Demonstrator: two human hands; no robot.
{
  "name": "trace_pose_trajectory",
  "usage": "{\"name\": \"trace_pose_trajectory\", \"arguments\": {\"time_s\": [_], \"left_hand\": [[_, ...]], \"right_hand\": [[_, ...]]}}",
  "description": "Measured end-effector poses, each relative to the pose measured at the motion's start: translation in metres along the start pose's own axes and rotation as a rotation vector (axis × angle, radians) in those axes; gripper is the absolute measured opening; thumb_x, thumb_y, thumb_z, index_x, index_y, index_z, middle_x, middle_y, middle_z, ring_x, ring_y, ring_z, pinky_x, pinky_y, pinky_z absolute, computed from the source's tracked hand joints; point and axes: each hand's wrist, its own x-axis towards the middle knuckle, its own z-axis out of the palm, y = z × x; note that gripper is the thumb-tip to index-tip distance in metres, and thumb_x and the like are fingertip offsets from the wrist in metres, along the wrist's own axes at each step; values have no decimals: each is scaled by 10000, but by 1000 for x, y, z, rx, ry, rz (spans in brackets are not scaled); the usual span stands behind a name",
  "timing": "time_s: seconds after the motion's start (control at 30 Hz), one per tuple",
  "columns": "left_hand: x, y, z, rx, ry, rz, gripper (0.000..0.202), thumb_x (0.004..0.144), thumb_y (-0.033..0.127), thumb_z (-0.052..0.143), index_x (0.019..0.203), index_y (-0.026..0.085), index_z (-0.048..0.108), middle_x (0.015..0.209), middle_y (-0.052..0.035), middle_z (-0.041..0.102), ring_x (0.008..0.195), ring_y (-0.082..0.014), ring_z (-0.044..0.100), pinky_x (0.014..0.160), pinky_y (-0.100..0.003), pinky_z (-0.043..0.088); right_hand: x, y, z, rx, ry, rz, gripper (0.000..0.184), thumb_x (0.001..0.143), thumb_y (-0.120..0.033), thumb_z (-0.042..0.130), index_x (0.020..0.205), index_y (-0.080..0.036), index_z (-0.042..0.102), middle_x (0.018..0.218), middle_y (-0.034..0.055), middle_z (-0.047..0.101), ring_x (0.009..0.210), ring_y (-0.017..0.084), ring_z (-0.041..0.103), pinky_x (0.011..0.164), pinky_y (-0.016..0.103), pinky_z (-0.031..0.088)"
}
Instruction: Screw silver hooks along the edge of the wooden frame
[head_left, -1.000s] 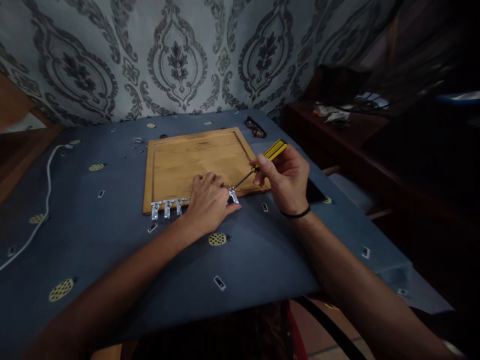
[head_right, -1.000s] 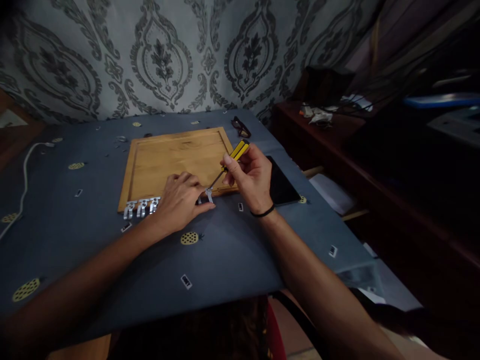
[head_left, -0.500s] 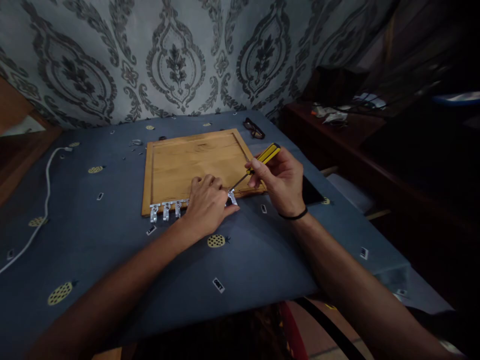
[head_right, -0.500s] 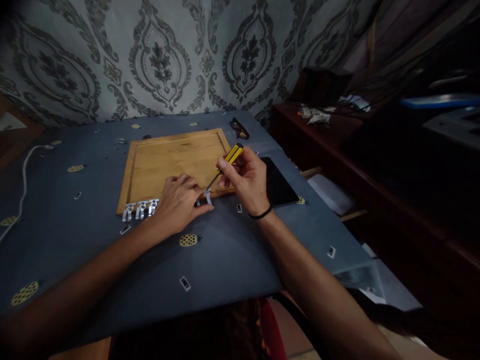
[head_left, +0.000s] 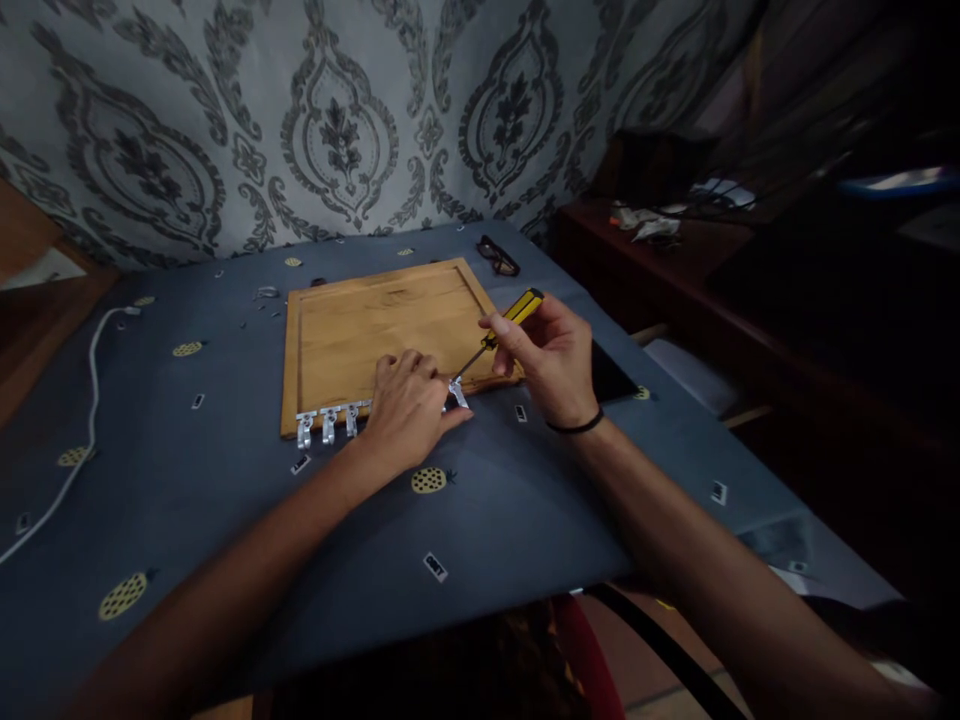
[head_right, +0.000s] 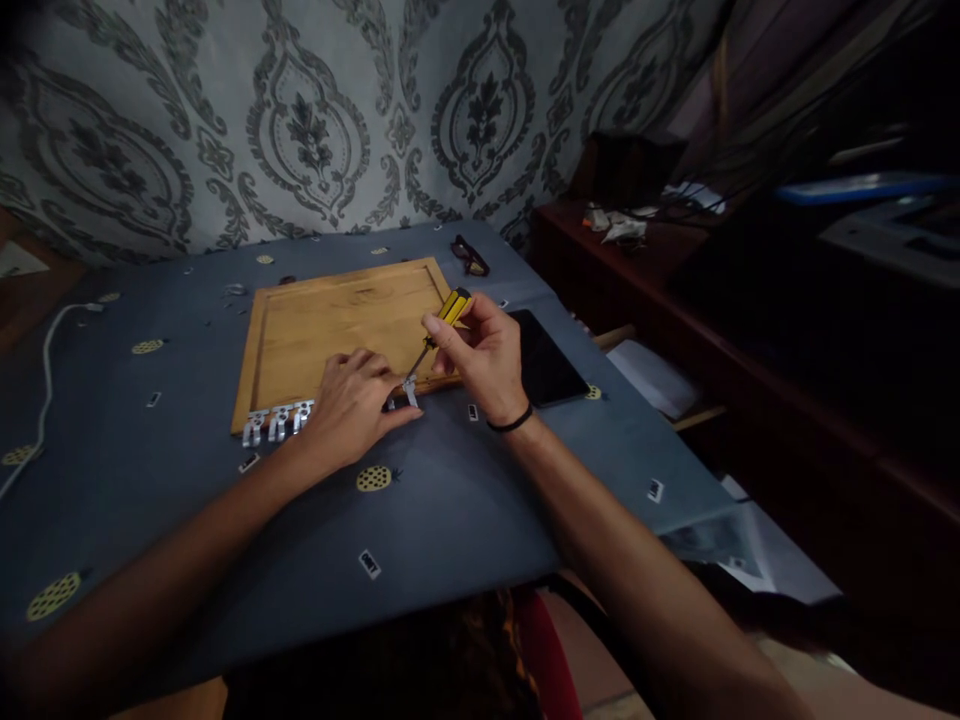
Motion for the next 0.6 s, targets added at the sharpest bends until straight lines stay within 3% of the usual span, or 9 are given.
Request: {"name": "trace_pose_trajectory", "arguments": {"time_s": [0.1, 0.3, 0.4, 0.6], "left_hand": [[0, 0, 0, -2, -17, -4, 415, 954, 524, 685, 1097, 143, 766, 1161, -130, 718, 1183, -335, 576, 962, -477, 402], [0, -1, 1, -2, 13, 7, 390, 954, 520, 687, 1069, 155, 761, 1146, -124, 722, 1163, -331, 581, 949, -472, 404], [0, -2, 3, -6, 27, 14, 393, 953, 519, 688, 1075, 153, 758, 1149, -129, 717, 1160, -334, 575, 937, -473, 404], [-1, -2, 4, -5, 40, 14, 382, 948, 521, 693, 1059, 162, 761, 1123, -119, 714, 1146, -327, 566, 935, -463, 397]], "right_hand": [[0, 2, 0, 21, -5, 16, 502, 713, -624, 869, 828, -222, 591, 761, -29, 705, 438, 66, 562, 406, 209, 491], [1, 1, -4, 48, -55, 57, 508, 789, -650, 799, 1040, -214, 721, 852, 5, 736, 490, 69, 616, 461, 211, 518], [1, -1, -4, 36, -59, 55, 459, 754, -608, 847, 957, -212, 733, 850, 2, 734, 485, 64, 600, 455, 213, 520], [0, -4, -1, 29, -38, 43, 447, 717, -581, 886, 793, -228, 622, 792, -20, 741, 457, 63, 558, 440, 212, 524]]}}
